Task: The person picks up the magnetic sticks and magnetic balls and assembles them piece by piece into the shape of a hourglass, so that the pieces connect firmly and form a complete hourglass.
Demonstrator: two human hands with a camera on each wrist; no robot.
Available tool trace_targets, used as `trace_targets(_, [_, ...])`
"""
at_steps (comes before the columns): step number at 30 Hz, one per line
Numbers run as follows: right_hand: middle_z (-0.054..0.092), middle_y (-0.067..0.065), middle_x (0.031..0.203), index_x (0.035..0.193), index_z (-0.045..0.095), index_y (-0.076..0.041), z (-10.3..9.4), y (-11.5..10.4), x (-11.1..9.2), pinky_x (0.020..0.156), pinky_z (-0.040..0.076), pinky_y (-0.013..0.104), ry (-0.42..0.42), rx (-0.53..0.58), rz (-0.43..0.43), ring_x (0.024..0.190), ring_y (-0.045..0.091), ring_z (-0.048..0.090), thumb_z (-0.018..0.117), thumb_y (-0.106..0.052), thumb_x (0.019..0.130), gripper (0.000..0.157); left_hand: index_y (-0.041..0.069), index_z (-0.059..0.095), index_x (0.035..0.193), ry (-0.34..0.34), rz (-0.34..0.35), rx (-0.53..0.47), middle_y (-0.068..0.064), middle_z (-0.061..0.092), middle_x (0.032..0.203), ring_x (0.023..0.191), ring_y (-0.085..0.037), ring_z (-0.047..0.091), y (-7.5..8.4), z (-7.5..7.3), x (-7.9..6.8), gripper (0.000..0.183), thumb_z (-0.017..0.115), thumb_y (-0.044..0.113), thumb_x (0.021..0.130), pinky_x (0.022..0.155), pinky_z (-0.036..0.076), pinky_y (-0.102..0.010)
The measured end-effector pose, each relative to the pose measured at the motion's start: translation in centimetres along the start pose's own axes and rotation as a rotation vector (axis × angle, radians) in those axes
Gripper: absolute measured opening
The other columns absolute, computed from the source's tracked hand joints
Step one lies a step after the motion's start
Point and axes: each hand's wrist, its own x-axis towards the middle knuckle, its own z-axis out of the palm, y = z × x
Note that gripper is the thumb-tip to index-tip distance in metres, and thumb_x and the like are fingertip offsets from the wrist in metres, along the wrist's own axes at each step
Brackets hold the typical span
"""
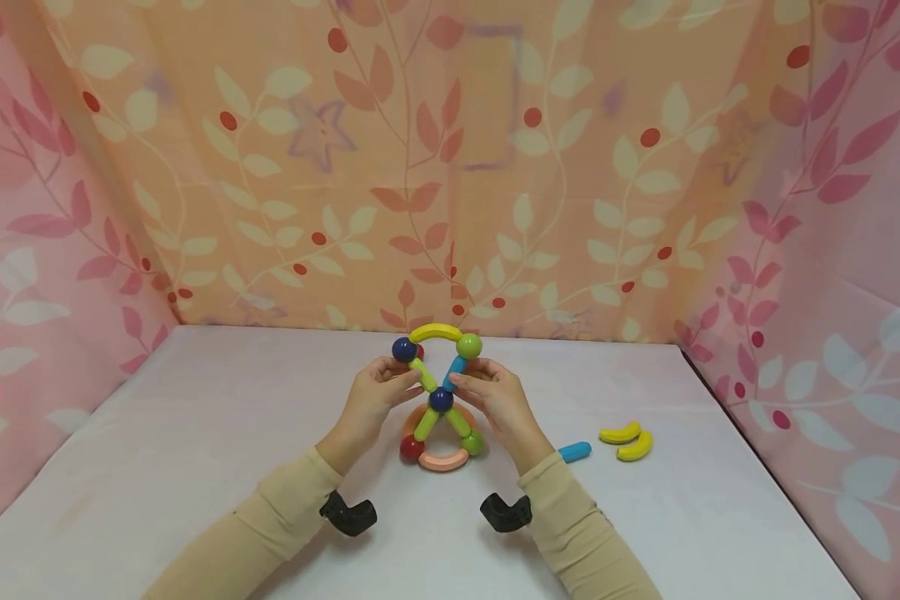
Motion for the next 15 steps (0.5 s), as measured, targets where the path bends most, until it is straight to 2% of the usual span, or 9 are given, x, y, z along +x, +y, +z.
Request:
trace_targets(8, [0.064, -0.004, 0.096, 0.128, 0.054, 0.001, 0.34, 0.22, -0.12, 0.1, 0.054, 0.036, 0.035, 0.011, -0.004, 0.093, 0.007, 0.067, 0.066, -0.009, 0.095, 0.036, -0.005, 0.058, 0.113, 0.013, 0.01, -0.022, -0.009, 0.065, 0.103, 0.088, -0.009, 0.068, -0.04, 0.4, -0.2, 0.026, 0.069, 0.007, 0.093, 0.083, 0.061, -0.031])
trace_targets(11, [0.063, -0.004, 0.099, 0.128, 0.054, 0.001, 0.32, 0.34, -0.11, 0.102, 0.053, 0.038, 0.032, 0.007, -0.012, 0.095, 0.007, 0.067, 0.066, -0.01, 0.095, 0.036, -0.005, 0.058, 0.114, 0.02, 0.008, -0.025, -0.009, 0.065, 0.102, 0.088, -0.009, 0.068, -0.16, 0.42, -0.21, 0.027, 0.069, 0.008, 0.093, 0.084, 0.061, -0.032])
trace_targets(15, [0.062, -0.002, 0.104, 0.132, 0.052, 0.002, -0.02, 0.15, -0.23, 0.104, 0.051, 0.039, 0.007, -0.023, -0.004, 0.099, 0.009, 0.067, 0.065, -0.014, 0.097, 0.042, -0.003, 0.058, 0.12, 0.001, -0.014, -0.015, -0.013, 0.067, 0.111, 0.094, -0.013, 0.07, -0.14, 0.03, -0.1, 0.034, 0.07, 0.012, 0.092, 0.088, 0.059, -0.035])
